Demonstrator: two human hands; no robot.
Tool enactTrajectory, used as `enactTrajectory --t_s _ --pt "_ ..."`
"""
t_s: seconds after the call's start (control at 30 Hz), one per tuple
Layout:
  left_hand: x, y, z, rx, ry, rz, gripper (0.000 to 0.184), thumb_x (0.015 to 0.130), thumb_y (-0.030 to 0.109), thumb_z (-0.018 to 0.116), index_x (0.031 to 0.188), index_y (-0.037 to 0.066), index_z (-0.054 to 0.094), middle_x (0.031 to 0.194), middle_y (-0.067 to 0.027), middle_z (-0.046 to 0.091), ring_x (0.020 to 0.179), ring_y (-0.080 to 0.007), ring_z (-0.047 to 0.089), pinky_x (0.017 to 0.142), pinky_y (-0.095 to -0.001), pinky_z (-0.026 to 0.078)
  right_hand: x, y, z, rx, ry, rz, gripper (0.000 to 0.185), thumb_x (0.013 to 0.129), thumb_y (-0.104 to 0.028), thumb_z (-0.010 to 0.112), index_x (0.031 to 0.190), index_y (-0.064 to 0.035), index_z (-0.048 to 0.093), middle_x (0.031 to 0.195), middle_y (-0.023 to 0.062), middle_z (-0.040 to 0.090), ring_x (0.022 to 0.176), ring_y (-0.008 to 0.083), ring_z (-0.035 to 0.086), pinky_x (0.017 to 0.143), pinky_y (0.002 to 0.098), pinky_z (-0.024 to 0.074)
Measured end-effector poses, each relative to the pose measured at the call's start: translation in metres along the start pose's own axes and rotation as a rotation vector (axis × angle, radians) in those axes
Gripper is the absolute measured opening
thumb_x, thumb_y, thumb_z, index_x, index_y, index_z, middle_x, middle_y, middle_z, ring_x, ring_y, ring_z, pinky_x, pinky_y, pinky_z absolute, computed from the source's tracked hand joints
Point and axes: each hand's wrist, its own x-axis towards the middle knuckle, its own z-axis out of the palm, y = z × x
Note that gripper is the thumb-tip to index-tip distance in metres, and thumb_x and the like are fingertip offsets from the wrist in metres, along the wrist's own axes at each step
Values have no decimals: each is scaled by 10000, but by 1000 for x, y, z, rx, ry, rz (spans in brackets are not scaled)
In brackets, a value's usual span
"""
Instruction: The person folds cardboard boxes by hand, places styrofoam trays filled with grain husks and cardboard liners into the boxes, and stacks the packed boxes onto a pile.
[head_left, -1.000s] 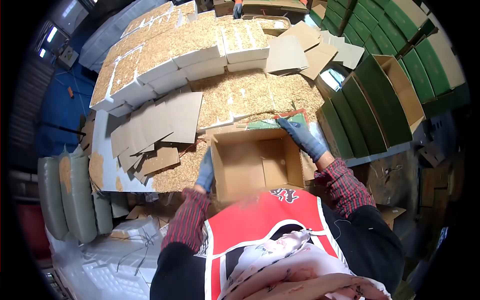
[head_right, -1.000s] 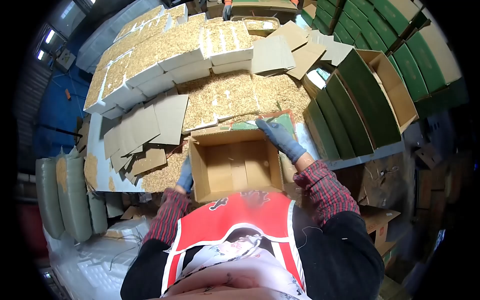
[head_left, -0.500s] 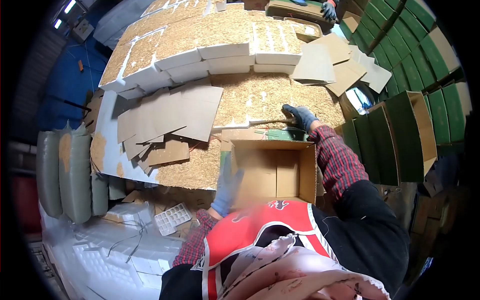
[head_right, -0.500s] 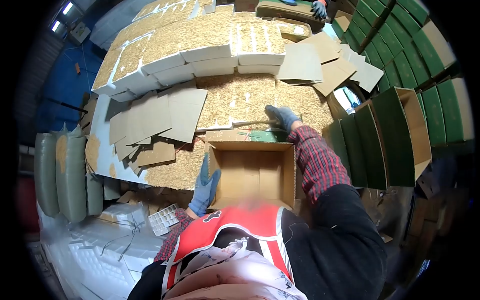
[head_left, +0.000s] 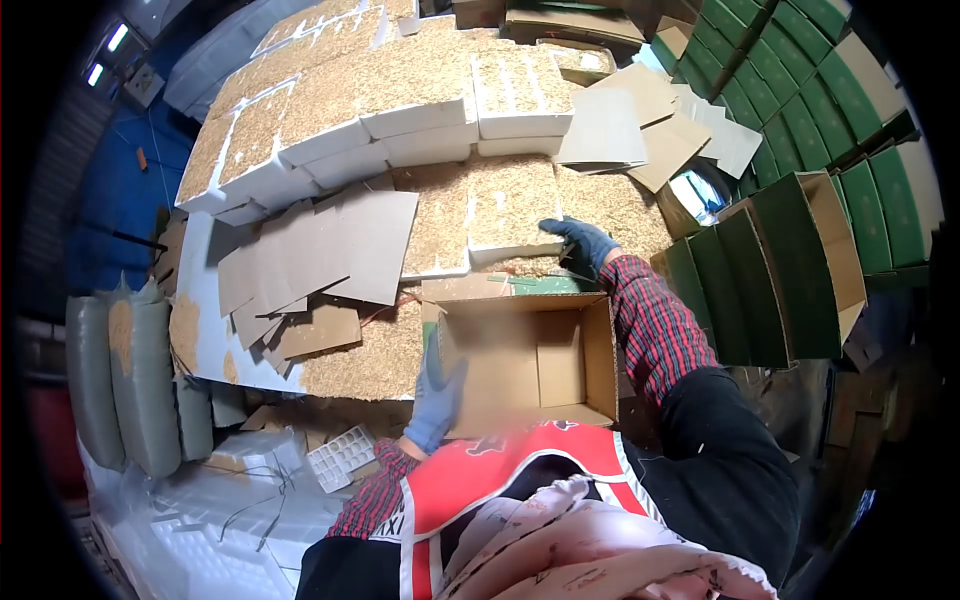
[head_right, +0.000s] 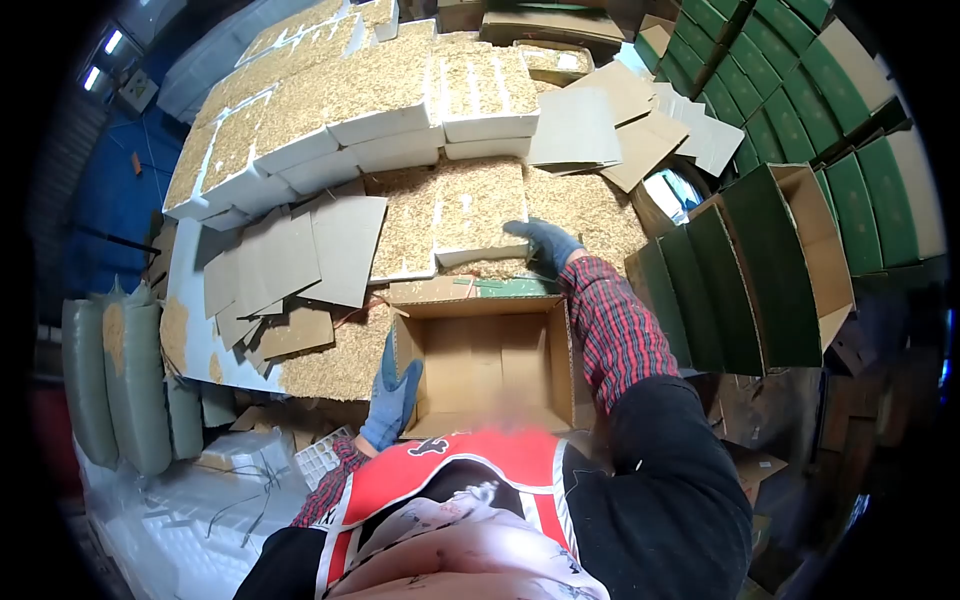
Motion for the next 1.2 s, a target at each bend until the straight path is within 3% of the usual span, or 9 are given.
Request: enactTrajectory --t_s 0.33,0.4,0.5,0.63,0.7,0.77,0.93,1.03,1.2 --pt "-4 -1 -8 -200 -3 -17 604 1028 256 523 1519 -14 298 1533 -158 393 1397 -222 378 1136 -314 299 -95 -32 -101 873 39 276 522 880 52 636 1373 -85 530 1348 80 561 1122 216 614 893 354 571" --pt "-7 -18 -4 -503 13 -91 581 1049 267 473 1519 -23 293 1553 -125 363 1411 -201 354 1158 -292 273 -123 -24 -122 228 -6 -154 566 801 39 729 1333 -61 563 1308 73 598 1130 209 612 937 347 543" --pt "4 -39 -2 -368 -49 107 563 1047 238 448 1514 -34 287 1553 -133 349 1413 -210 346 1171 -301 259 -161 -35 -154 -256 -2 -450 619 708 82 789 1282 -54 602 1280 77 617 1149 210 600 966 347 528" --pt "34 -72 -10 508 -49 648 554 969 9 424 1500 -44 278 1543 -233 312 1458 -371 272 1215 -424 206 -214 -113 -117 291 -99 124 477 812 -79 721 1264 12 599 1198 98 661 1076 200 640 959 349 512" --pt "39 -30 -13 -547 -189 -134 577 1067 384 416 1473 -24 386 1461 -88 470 1294 -150 460 1102 -285 366 -235 -145 -78 165 -236 93 576 801 -79 691 1335 68 537 1203 128 665 1071 186 637 978 276 463" --pt "23 41 -13 -861 -278 -223 430 1067 217 412 1408 -45 408 1444 -146 448 1287 -208 496 1096 -311 401 -218 -133 -78 0 -391 84 541 756 -70 751 1260 67 610 1179 103 679 1068 150 620 968 252 449" --pt "18 21 0 -205 -201 188 445 1086 271 352 1427 -12 397 1349 -127 528 1213 -185 531 1031 -318 440 -183 -142 -36 -446 -548 252 537 768 -166 815 1250 8 652 1065 33 703 961 91 571 887 228 451" --pt "14 2 1 -473 -189 74 440 1083 264 355 1412 -21 412 1336 -159 538 1199 -230 546 1014 -355 446 -177 -164 -1 -610 -588 303 396 790 -269 800 1106 -48 710 897 37 659 702 126 594 470 285 538" --pt "18 -14 -5 503 92 106 459 985 289 521 1322 -21 488 1121 -289 611 1022 -437 595 889 -497 476 -164 -165 25 -657 -583 360 390 812 -303 793 1095 -47 716 903 64 612 711 150 595 550 287 597"
